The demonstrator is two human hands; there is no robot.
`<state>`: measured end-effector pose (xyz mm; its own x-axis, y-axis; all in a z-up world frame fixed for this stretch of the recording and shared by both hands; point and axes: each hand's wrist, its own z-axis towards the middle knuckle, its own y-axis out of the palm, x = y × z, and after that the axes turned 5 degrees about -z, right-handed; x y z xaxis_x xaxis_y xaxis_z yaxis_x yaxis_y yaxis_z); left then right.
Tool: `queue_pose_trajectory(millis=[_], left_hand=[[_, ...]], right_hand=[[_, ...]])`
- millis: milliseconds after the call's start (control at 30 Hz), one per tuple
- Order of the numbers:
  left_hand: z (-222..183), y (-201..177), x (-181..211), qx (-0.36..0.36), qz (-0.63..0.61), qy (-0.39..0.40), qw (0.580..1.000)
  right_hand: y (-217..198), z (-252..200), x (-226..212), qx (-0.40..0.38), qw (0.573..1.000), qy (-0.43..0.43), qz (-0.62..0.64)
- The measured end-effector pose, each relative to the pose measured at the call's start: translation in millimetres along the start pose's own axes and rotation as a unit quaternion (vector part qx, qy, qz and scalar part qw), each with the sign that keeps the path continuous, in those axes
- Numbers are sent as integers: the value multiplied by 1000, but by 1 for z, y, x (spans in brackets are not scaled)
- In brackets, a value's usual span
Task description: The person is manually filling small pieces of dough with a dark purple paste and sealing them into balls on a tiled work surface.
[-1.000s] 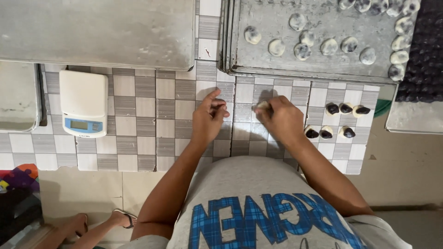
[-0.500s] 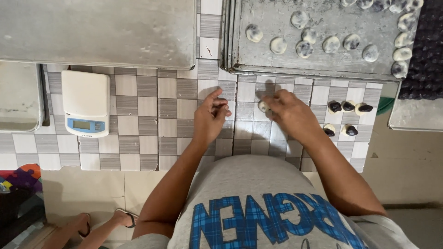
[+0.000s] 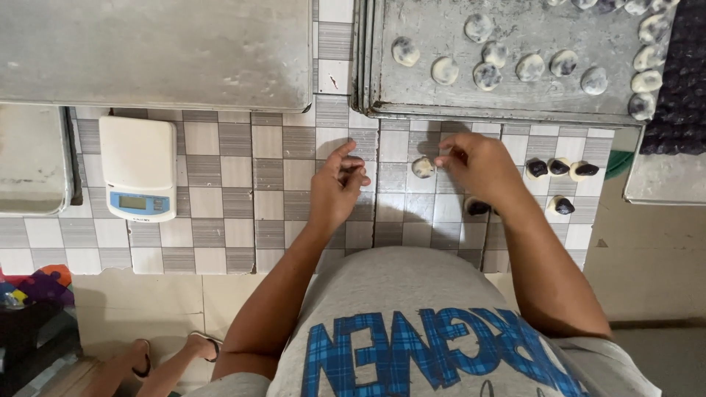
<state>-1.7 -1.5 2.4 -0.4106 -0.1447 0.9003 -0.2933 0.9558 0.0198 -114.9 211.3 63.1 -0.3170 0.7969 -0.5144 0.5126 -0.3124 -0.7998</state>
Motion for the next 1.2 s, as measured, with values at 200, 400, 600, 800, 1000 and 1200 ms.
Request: queue_pose_trajectory(millis=[200, 400, 600, 800, 1000, 1200], left_hand=[[2, -2, 2, -11, 15, 1, 1000], [1, -1, 4, -9, 7, 7, 1000], [2, 0, 4, -2, 11, 5, 1000], [2, 0, -1, 1, 8, 8, 1000], [3, 1, 0, 1, 12, 8, 1000], [3, 1, -2, 14, 18, 29, 999]], right_hand=[[22, 21, 21, -83, 992, 96, -1], [22, 22, -2, -82, 985, 127, -82], [35, 14, 4, -40, 989, 14, -144], [13, 20, -15, -126, 985, 5, -119], [8, 17, -15, -179, 976, -7, -120], [-22, 11, -23, -183, 979, -28, -90]])
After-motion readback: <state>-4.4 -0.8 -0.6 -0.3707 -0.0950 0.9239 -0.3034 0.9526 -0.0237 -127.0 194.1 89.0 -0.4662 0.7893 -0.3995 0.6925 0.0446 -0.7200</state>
